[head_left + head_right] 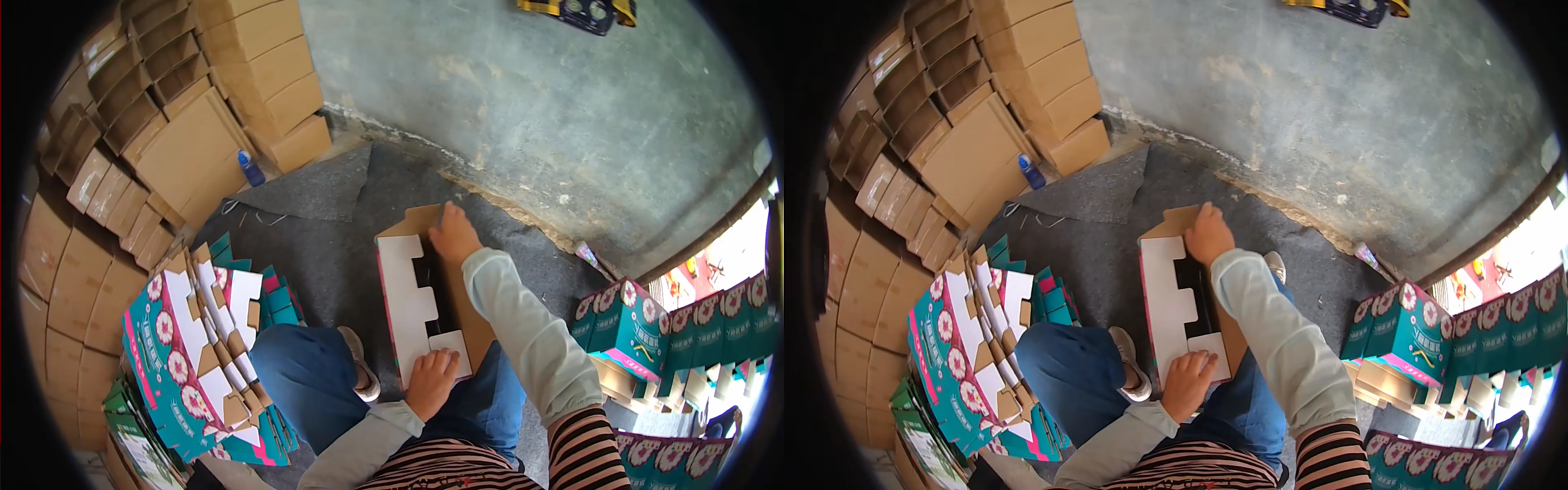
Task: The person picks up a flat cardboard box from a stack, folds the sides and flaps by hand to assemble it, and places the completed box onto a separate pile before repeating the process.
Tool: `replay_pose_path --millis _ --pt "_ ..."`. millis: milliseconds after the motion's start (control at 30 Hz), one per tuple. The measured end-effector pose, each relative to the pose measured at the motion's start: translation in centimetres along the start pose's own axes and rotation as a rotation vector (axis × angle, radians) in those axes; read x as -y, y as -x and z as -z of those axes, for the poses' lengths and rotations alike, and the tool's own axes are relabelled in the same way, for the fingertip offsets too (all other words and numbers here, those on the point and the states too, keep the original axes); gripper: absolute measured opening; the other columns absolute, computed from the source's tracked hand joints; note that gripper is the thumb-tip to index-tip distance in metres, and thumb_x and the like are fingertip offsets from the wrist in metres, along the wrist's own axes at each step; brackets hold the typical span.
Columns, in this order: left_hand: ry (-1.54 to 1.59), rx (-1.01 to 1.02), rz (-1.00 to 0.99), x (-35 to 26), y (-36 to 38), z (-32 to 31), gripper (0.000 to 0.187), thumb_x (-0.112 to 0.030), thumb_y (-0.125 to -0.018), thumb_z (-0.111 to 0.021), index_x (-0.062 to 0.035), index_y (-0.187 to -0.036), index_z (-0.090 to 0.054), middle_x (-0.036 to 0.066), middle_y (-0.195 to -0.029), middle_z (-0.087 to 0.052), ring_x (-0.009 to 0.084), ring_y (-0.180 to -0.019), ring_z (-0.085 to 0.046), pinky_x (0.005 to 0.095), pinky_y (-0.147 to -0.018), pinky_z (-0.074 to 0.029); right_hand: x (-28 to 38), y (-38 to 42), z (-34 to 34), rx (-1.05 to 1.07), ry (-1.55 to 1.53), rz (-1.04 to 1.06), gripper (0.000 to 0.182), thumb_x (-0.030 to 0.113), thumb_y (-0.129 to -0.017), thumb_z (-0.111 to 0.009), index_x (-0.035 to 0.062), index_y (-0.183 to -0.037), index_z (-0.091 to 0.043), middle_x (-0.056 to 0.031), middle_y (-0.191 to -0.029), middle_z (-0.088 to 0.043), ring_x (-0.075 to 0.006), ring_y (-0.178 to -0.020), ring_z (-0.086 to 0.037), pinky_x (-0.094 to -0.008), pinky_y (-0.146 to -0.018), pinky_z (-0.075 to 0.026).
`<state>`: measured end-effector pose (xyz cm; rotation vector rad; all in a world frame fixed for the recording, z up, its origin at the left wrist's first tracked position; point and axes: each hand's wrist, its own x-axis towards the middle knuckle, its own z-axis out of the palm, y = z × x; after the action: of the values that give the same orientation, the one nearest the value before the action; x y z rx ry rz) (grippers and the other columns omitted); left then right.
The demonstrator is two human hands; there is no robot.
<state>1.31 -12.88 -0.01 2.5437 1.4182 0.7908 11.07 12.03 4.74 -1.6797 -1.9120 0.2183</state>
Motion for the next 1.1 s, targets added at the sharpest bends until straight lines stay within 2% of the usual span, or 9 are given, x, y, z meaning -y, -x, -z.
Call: replay_pose_path --millis 100,200,233,333,367,567,867,1067,1100 --pt "0.075 0.07 0.09 -0.4 -0.1 -0.1 0.039 -0.02 -0.075 -0.064 -0.0031 -0.109 -0.059 0.012 -0.108 -0.056 0.0276 -0.103 -0.051 0.0408 -0.085 -0.04 -2.1 -3.0 -1.6 0.199 -0.018 -0.083 0.046 0.014 -0.081 -0.057 0.0006 -0.124 -0.047 -0.0208 -0.117 -0.056 -0.0415 -0.107 -0.055 -0.0465 -0.091 -0.046" --pt "0.095 0.038 0.157 -1.3 -0.7 0.7 0.046 -0.033 -0.07 -0.069 -0.0007 -0.102 -0.059 0.012 -0.103 -0.055 0.0271 -0.098 -0.05 0.0405 -0.08 -0.039 -2.8 -2.7 -0.3 0.445 -0.057 0.112 0.04 0.008 -0.081 -0.055 0.0105 -0.121 -0.054 -0.0179 -0.112 -0.059 -0.0406 -0.106 -0.055 -0.0462 -0.091 -0.046" --pt "0.084 0.052 0.168 -1.5 -1.0 0.5 0.045 -0.035 -0.07 -0.069 -0.0011 -0.098 -0.058 0.012 -0.1 -0.054 0.0268 -0.095 -0.05 0.0403 -0.077 -0.038 -3.8 -2.3 -0.4 0.43 -0.088 0.27 0.034 0.003 -0.079 -0.056 0.0166 -0.109 -0.064 -0.0144 -0.12 -0.057 -0.0387 -0.11 -0.055 -0.0432 -0.093 -0.046" --pt "0.057 0.097 0.198 -2.0 -1.6 0.1 0.041 -0.038 -0.069 -0.069 -0.0036 -0.087 -0.056 0.01 -0.091 -0.051 0.0253 -0.087 -0.049 0.0394 -0.071 -0.037 -3.0 -0.7 1.4 0.597 0.33 0.497 0.031 0.002 -0.076 -0.059 0.0185 -0.099 -0.069 -0.0106 -0.125 -0.055 -0.0353 -0.114 -0.053 -0.04 -0.095 -0.046" --pt "0.053 0.104 0.21 -2.1 -1.9 0.1 0.038 -0.037 -0.069 -0.069 -0.0054 -0.084 -0.055 0.009 -0.089 -0.051 0.0245 -0.086 -0.048 0.039 -0.069 -0.037 -3.4 -0.8 0.7 0.54 0.343 0.564 0.026 0.007 -0.074 -0.064 0.019 -0.095 -0.071 -0.0101 -0.126 -0.053 -0.0328 -0.115 -0.052 -0.0377 -0.095 -0.047" --pt "0.02 0.127 0.245 -3.8 -2.8 -0.9 0.033 -0.029 -0.064 -0.069 -0.0057 -0.082 -0.054 0.009 -0.087 -0.049 0.0244 -0.085 -0.049 0.0382 -0.067 -0.038 -2.4 -0.3 -0.1 0.548 0.468 0.326 0.011 0.021 -0.076 -0.065 0.0157 -0.085 -0.068 -0.0152 -0.12 -0.056 -0.0344 -0.106 -0.057 -0.0423 -0.085 -0.05" --pt "-0.033 0.121 0.257 -2.0 -1.1 2.2 0.023 -0.015 -0.072 -0.061 -0.0013 -0.089 -0.055 0.012 -0.102 -0.055 0.0275 -0.091 -0.052 0.0393 -0.074 -0.041 -6.0 -1.9 4.0 0.585 0.504 0.091 0.022 0.023 -0.082 -0.055 0.0092 -0.086 -0.071 -0.0186 -0.091 -0.068 -0.0333 -0.092 -0.065 -0.0445 -0.081 -0.052" --pt "-0.063 0.059 0.229 3.2 0.3 4.9 0.024 -0.009 -0.076 -0.055 -0.0011 -0.099 -0.058 0.01 -0.109 -0.057 0.0263 -0.1 -0.053 0.0399 -0.084 -0.042 -11.5 0.6 7.7 0.794 0.253 -0.025 0.032 0.032 -0.08 -0.05 0.0092 -0.089 -0.071 -0.0177 -0.094 -0.067 -0.0376 -0.092 -0.064 -0.0443 -0.084 -0.049" --pt "-0.061 0.033 0.196 3.4 0.5 5.1 0.026 -0.009 -0.077 -0.055 -0.0012 -0.101 -0.058 0.01 -0.111 -0.057 0.0261 -0.102 -0.053 0.0399 -0.086 -0.041 -12.7 1.0 7.5 0.831 0.26 0.074 0.033 0.032 -0.082 -0.049 0.0096 -0.091 -0.07 -0.0175 -0.094 -0.067 -0.0371 -0.09 -0.063 -0.0435 -0.082 -0.049"
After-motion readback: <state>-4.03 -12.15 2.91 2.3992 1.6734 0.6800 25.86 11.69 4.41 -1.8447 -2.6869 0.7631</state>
